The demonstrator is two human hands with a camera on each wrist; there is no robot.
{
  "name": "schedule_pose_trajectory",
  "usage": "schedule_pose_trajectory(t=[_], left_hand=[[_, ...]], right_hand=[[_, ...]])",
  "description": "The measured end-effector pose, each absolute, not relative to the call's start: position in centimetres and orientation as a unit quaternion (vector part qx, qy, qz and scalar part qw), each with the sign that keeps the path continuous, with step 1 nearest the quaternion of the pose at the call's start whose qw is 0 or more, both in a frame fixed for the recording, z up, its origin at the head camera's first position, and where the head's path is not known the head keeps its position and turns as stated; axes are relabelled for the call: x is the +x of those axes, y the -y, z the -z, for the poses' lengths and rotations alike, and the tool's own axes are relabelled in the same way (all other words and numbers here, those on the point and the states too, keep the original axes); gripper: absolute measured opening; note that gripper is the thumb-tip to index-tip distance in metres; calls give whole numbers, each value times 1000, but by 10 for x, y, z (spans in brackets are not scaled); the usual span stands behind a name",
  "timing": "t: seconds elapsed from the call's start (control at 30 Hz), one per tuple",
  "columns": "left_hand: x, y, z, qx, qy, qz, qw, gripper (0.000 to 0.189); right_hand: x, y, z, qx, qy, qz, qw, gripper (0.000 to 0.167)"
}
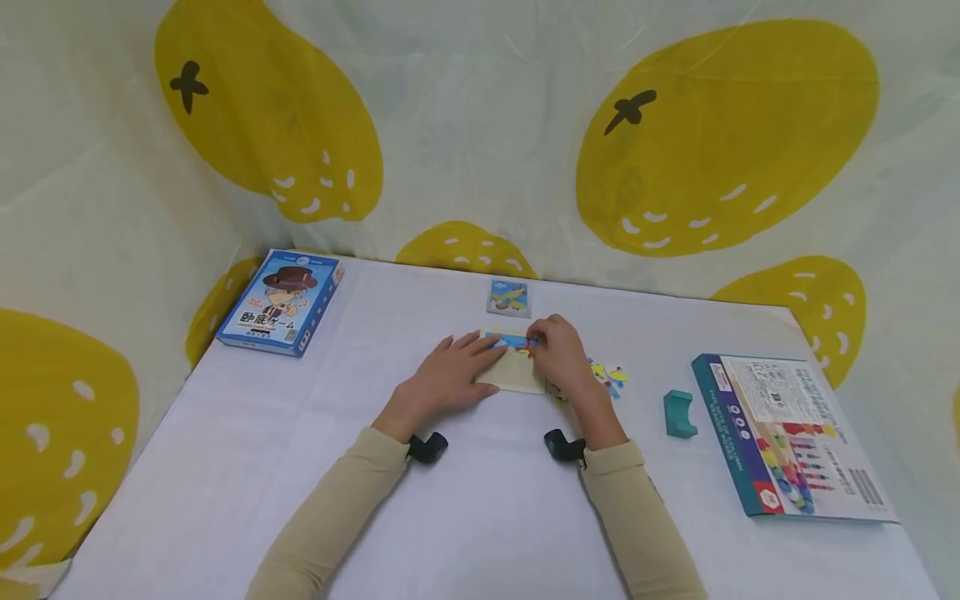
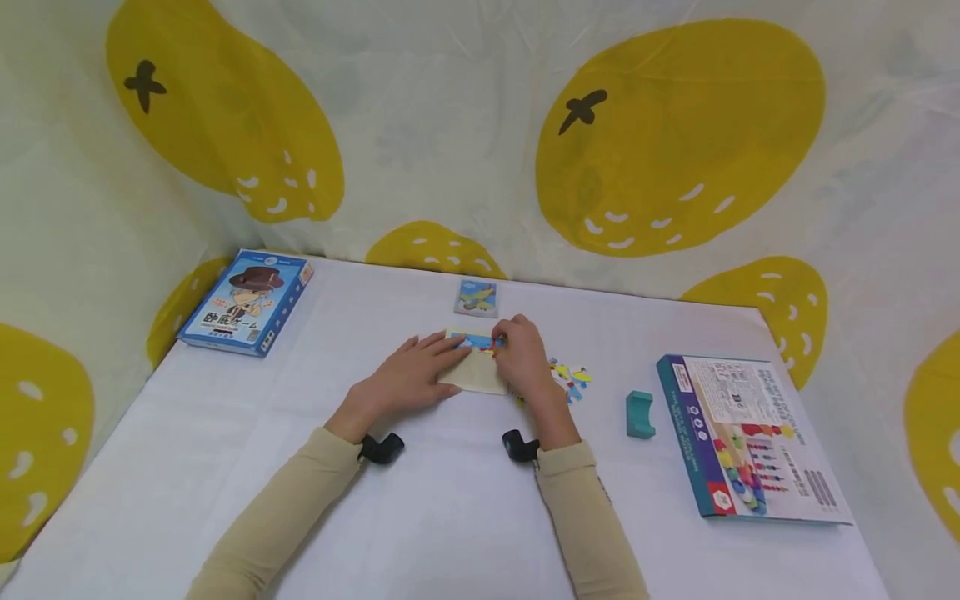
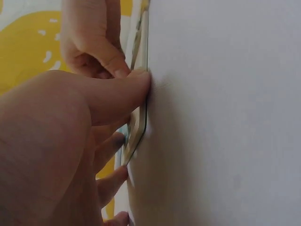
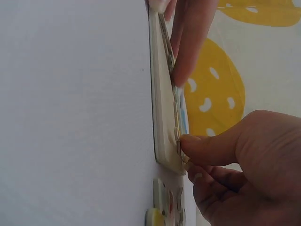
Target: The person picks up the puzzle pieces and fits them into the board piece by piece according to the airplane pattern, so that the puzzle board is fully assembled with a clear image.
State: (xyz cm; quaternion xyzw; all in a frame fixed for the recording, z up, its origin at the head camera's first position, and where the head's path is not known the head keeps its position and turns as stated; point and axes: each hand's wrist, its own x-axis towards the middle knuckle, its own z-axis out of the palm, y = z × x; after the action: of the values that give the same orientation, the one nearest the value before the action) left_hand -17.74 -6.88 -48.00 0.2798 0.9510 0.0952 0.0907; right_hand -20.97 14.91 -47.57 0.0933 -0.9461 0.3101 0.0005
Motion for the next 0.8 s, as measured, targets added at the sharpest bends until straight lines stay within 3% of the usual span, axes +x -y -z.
schedule_pose_trajectory(t=[0.67, 0.8], left_hand=[[-173, 88, 474, 264, -956, -94, 89, 66], [-172, 86, 474, 258, -957, -94, 90, 67]], right_hand=[[-212, -181, 460, 58, 930, -363, -5, 20], [-205, -195, 454, 54, 930, -362, -28, 26]])
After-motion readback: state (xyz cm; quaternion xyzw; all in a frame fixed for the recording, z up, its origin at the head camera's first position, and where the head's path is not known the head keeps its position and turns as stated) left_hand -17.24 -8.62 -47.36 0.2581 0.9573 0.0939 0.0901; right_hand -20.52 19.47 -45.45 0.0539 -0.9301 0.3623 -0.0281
